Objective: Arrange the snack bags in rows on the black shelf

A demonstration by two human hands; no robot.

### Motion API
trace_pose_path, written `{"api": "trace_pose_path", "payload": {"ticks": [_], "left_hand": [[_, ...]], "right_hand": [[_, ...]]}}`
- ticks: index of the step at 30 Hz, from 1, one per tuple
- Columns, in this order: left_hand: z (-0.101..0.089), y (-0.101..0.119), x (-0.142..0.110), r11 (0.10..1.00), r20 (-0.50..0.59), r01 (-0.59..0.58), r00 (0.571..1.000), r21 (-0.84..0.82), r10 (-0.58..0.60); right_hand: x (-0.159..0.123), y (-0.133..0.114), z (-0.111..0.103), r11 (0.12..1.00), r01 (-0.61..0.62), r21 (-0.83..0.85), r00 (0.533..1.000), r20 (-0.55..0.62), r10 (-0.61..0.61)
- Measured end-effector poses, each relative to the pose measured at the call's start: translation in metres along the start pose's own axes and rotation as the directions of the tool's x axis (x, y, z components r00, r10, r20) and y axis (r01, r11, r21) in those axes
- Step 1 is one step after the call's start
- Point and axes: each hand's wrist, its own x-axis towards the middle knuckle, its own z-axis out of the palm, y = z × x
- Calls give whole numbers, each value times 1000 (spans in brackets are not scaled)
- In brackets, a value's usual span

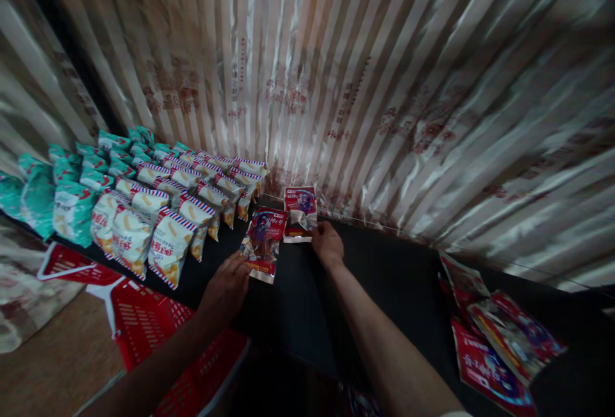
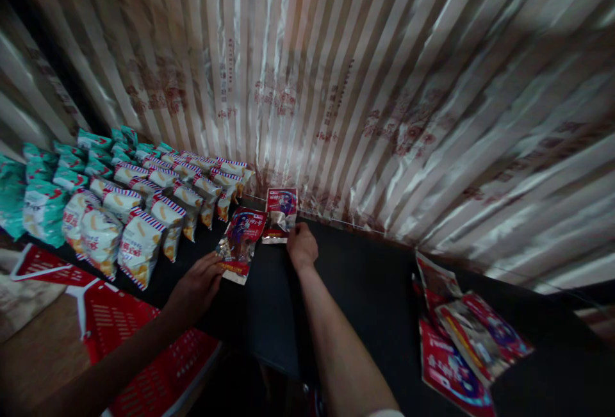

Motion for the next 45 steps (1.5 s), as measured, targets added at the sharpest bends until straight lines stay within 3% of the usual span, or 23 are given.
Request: {"api": "trace_pose_path", "payload": {"ticks": [3,5,8,11,14,17,19,24,27,29,31,34,37,41,43,45], "left_hand": [[4,0,7,1000,52,4,999,-16,-3],[10,-1,14,999,76,23,997,-43,-19],[14,-1,29,987,91,88,993,-133,-77],[5,7,45,928,51,202,979,-313,-196],[-11,27,56,729,101,357,923,-584,-371],[-16,50,60,377,392,539,828,-754,-400],[-13,61,59,250,496,605,778,-756,-385],[-1,66,49,262,534,646,751,-717,-389],[-4,64,46,172,552,676,700,-716,-454],[-8,63,45,69,581,686,662,-725,-473],[-11,62,44,-30,605,678,634,-735,-483],[-13,62,41,-120,638,680,592,-723,-492],[-13,64,34,-161,679,706,553,-690,-483],[-14,68,27,-180,686,705,547,-686,-480],[-14,70,26,-170,694,717,544,-677,-472],[-14,70,25,-159,696,723,545,-672,-467]], "right_hand": [[14,23,-33,993,117,0,988,-97,-116],[25,36,-62,974,227,15,970,-96,-225],[38,45,-104,918,376,129,919,75,-387],[40,40,-134,898,394,197,840,318,-439],[33,24,-142,897,399,193,761,476,-441],[23,3,-131,873,445,200,656,591,-470],[17,-9,-120,859,479,183,622,619,-479],[6,-24,-99,793,600,106,671,472,-571],[3,-18,-91,750,654,102,707,269,-654],[1,-8,-85,779,617,108,774,91,-626],[-1,2,-80,855,500,134,863,1,-505],[-11,17,-70,941,301,153,949,51,-312],[-30,28,-60,963,105,250,968,198,-157],[-59,41,-47,887,-192,420,877,479,-37],[-69,48,-42,887,-183,424,842,533,-81],[-76,54,-36,914,-76,398,831,532,-163]]}}
